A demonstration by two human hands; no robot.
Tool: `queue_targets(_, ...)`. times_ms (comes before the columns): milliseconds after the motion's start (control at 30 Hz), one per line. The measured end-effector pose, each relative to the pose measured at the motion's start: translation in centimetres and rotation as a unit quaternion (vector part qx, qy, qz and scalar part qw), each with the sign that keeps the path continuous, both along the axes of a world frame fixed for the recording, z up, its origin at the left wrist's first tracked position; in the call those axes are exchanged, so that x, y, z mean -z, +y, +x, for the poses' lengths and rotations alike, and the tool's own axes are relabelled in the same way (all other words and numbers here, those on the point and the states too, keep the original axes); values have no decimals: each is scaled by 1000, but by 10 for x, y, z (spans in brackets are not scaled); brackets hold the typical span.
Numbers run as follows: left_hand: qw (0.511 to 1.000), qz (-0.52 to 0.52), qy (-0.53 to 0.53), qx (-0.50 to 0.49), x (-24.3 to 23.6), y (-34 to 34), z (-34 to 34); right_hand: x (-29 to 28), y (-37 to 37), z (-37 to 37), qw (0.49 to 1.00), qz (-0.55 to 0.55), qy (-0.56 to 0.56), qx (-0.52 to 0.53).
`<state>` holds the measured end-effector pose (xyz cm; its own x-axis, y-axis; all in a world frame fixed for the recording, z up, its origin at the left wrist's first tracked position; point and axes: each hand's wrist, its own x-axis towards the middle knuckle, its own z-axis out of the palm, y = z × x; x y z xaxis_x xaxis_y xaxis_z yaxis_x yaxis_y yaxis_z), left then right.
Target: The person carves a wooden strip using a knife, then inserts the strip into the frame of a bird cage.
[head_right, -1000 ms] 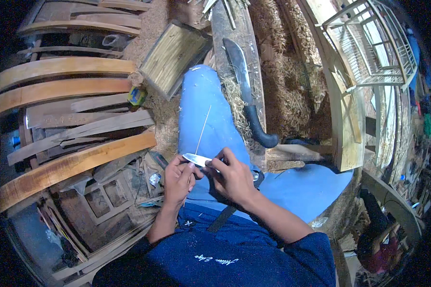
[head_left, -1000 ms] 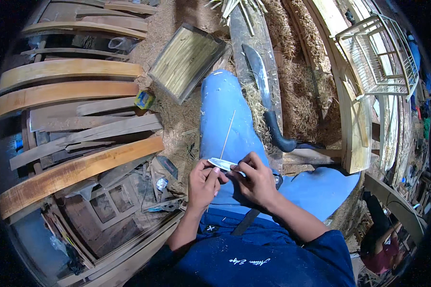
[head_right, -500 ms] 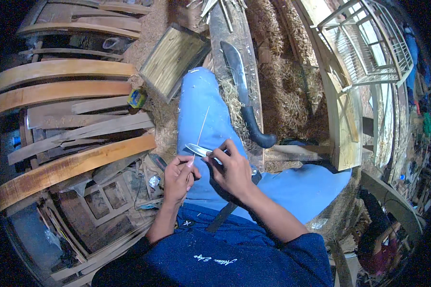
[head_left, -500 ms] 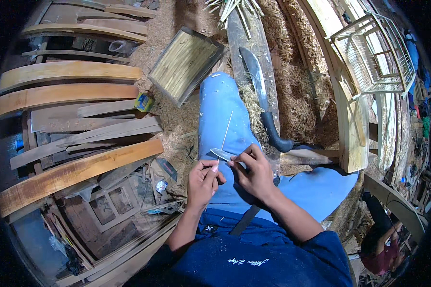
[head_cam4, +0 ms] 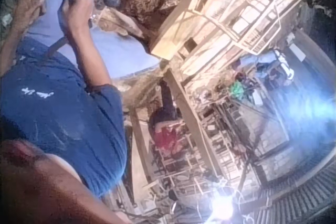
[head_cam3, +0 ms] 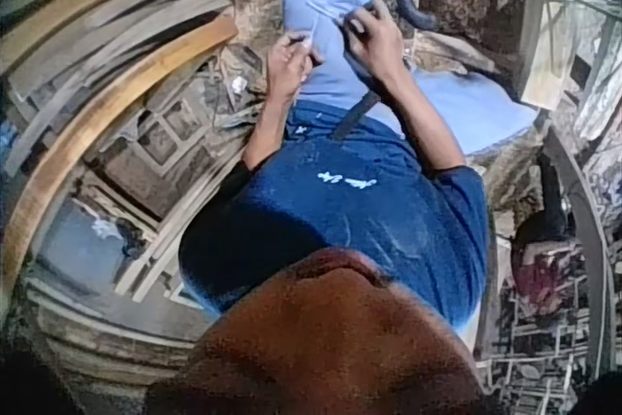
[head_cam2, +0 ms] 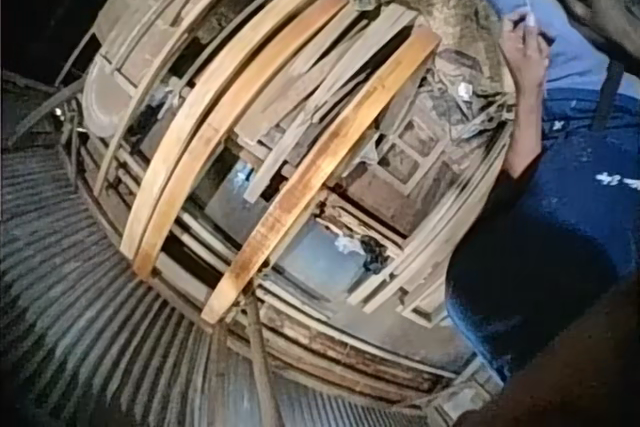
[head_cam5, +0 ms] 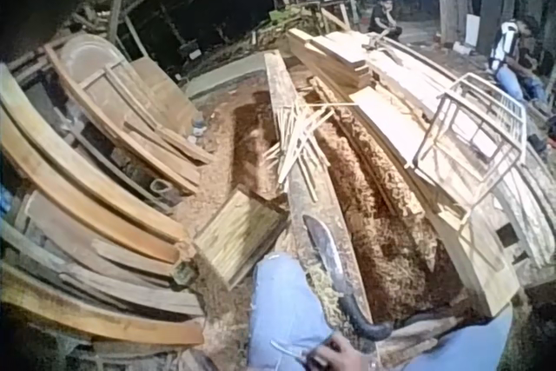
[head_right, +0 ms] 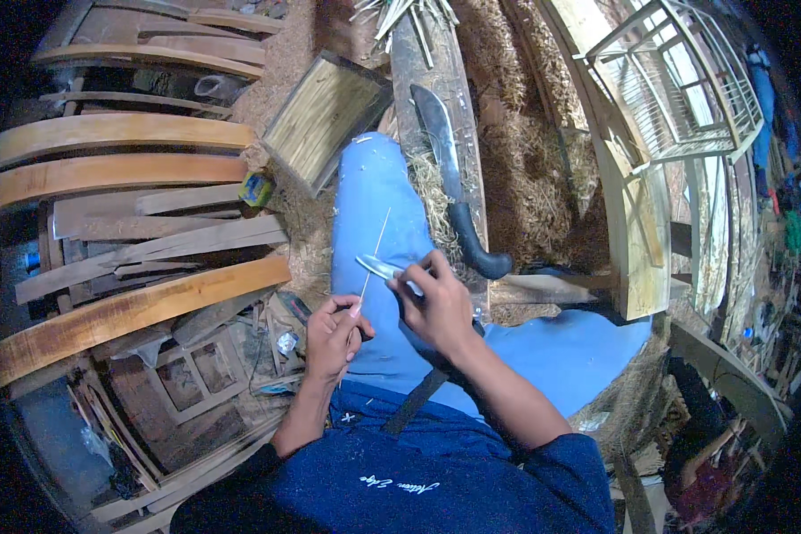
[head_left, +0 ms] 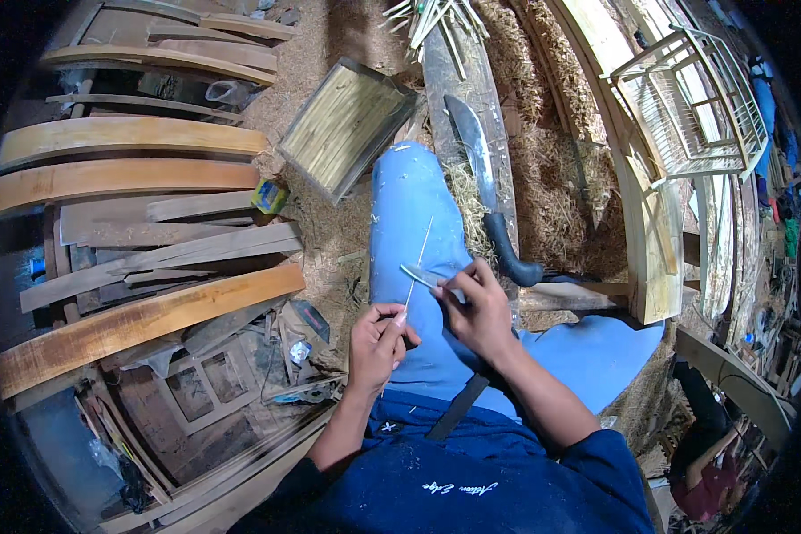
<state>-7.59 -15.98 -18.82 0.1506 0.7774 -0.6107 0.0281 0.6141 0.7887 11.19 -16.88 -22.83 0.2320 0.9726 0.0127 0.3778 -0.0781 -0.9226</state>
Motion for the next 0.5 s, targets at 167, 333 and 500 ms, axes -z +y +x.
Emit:
queue_targets(167,1000,-6,-3,-11,0,2,1,-9,-19,-1,995,-12,-4,-95)
queue_targets(333,1000,2,1,-2,2,0,2,1,-1,3,1000,-8,-12,-28)
queue_targets(500,1000,-6,1,-2,0,3,0,-7,-7,2,998,19,-20,-50)
